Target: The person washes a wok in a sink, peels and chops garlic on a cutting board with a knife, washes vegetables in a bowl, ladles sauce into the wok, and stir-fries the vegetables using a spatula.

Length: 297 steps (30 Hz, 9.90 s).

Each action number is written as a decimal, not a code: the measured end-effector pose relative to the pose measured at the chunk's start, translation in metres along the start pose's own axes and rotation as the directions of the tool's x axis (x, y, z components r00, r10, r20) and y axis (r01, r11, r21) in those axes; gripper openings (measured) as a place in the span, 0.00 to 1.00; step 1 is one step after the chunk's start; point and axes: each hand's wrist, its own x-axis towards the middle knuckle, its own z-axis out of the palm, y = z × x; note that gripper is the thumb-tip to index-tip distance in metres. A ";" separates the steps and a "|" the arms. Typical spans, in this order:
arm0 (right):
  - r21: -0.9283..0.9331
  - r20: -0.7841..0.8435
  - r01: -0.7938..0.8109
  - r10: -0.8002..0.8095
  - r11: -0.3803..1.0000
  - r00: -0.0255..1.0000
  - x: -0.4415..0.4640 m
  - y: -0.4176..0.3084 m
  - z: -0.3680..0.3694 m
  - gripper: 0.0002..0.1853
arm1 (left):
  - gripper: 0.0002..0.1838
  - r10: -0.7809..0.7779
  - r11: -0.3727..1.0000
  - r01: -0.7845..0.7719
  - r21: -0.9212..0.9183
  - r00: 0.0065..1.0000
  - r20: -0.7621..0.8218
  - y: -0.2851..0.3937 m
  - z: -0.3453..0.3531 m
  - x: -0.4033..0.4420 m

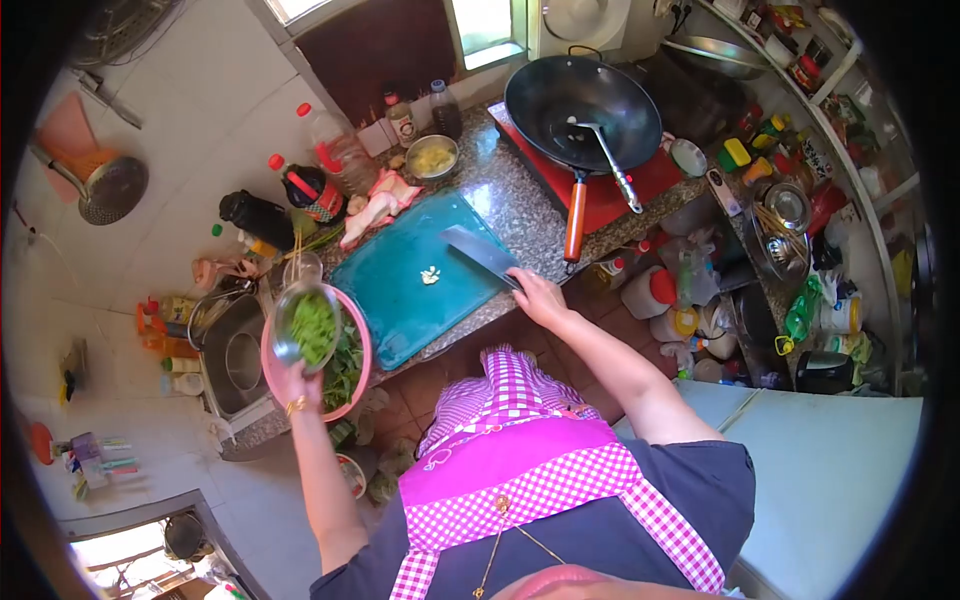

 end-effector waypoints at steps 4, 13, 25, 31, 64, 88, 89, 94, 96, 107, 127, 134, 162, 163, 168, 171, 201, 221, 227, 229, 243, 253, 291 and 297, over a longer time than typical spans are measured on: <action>-0.096 0.024 -0.037 0.040 0.995 0.999 -0.044 0.008 -0.044 0.19 | 0.14 -0.180 0.983 0.185 0.005 0.951 0.249 -0.076 0.116 0.041; -0.212 0.141 0.003 0.028 0.977 0.990 -0.104 0.003 -0.058 0.18 | 0.15 -0.325 0.886 0.199 0.418 0.910 0.257 -0.165 0.290 0.084; -0.107 0.190 0.083 -0.061 0.991 0.980 -0.030 -0.031 0.001 0.20 | 0.17 0.386 0.369 -0.759 0.537 0.650 0.654 -0.216 0.224 0.078; -0.066 0.200 0.122 -0.106 0.990 0.974 -0.005 -0.029 0.024 0.21 | 0.17 0.376 0.500 -0.678 0.538 0.730 0.571 -0.211 0.228 0.070; 0.271 -0.178 -0.425 0.479 0.864 0.860 0.075 0.017 -0.215 0.21 | 0.27 0.037 -0.167 -0.577 0.800 0.807 0.590 -0.137 0.206 0.113; -0.233 -0.454 -0.204 0.079 0.951 0.887 0.051 -0.001 -0.212 0.23 | 0.07 0.036 -0.244 -0.617 0.748 0.765 0.643 -0.151 0.214 0.104; -0.247 -0.438 -0.203 0.078 0.947 0.895 0.047 -0.004 -0.210 0.23 | 0.08 0.030 -0.234 -0.622 0.747 0.764 0.645 -0.149 0.215 0.104; -0.289 -0.366 -0.152 0.037 0.945 0.930 0.022 -0.029 -0.202 0.24 | 0.09 0.070 0.127 -0.497 0.858 0.867 0.493 -0.151 0.205 0.126; -0.245 -0.324 -0.046 -0.037 0.968 0.945 0.007 -0.047 -0.196 0.24 | 0.05 0.001 0.613 -0.315 0.724 0.918 0.398 -0.142 0.203 0.135; -0.056 0.323 0.275 -0.243 0.960 0.915 -0.041 -0.060 -0.083 0.24 | 0.07 0.162 0.599 -0.766 0.234 0.403 0.901 -0.054 0.528 0.013; -0.144 0.166 0.342 -0.318 0.928 0.933 0.056 -0.050 0.070 0.23 | 0.09 -0.201 0.723 -0.359 0.590 0.707 0.678 0.000 0.188 0.080; -0.115 0.051 0.429 -0.426 0.896 0.904 0.087 -0.085 0.044 0.20 | 0.10 -0.378 0.748 -0.170 0.641 0.686 0.622 -0.088 0.150 0.087; -0.551 -0.247 -0.421 0.341 0.721 0.907 0.059 0.066 -0.229 0.23 | 0.08 -0.253 0.963 0.136 0.231 0.745 0.618 -0.081 0.319 -0.014; -0.634 -0.331 -0.299 0.098 0.714 0.938 0.063 0.035 -0.231 0.23 | 0.08 -0.251 0.958 0.095 0.271 0.733 0.632 -0.076 0.320 -0.022; 0.017 0.046 0.314 -0.315 0.949 0.948 0.110 -0.056 -0.155 0.23 | 0.08 -0.282 0.944 0.059 0.326 0.659 0.698 -0.075 0.331 -0.050; -0.272 0.120 0.263 -0.238 0.926 0.964 0.128 -0.063 -0.117 0.28 | 0.09 -0.302 0.943 0.093 0.320 0.642 0.704 -0.081 0.331 -0.058; 0.060 -0.195 0.055 -0.042 0.997 0.980 0.185 -0.034 -0.110 0.16 | 0.07 -0.313 0.947 0.163 0.279 0.673 0.671 -0.082 0.356 -0.042; 0.850 -0.213 -0.118 0.539 0.513 0.815 0.185 0.052 -0.200 0.13 | 0.08 -0.351 0.929 0.172 0.328 0.693 0.630 -0.096 0.328 -0.030; 0.195 0.044 0.099 -0.110 0.976 0.993 0.141 -0.040 -0.100 0.13 | 0.07 -0.407 0.906 0.186 0.381 0.631 0.660 -0.093 0.301 -0.037; 0.020 0.061 0.306 -0.307 0.952 0.950 0.146 -0.042 -0.064 0.13 | 0.08 -0.424 0.898 0.186 0.400 0.609 0.670 -0.094 0.294 -0.039; 0.052 -0.164 -0.167 0.173 0.985 0.971 0.124 -0.108 -0.013 0.25 | 0.08 -0.303 0.941 0.071 0.332 0.616 0.728 -0.069 0.271 -0.027; 0.025 0.234 -0.041 0.034 0.999 0.972 0.124 -0.093 -0.032 0.13 | 0.06 -0.288 0.938 0.037 0.345 0.639 0.714 -0.064 0.297 -0.014; -0.117 0.408 0.161 -0.100 0.980 0.908 0.194 -0.005 -0.111 0.06 | 0.07 -0.235 0.941 0.020 0.337 0.756 0.611 -0.088 0.341 -0.015; -0.492 -0.135 -0.214 0.168 0.844 0.976 0.217 0.050 -0.193 0.12 | 0.10 -0.180 0.975 0.092 0.202 0.861 0.476 -0.058 0.305 0.018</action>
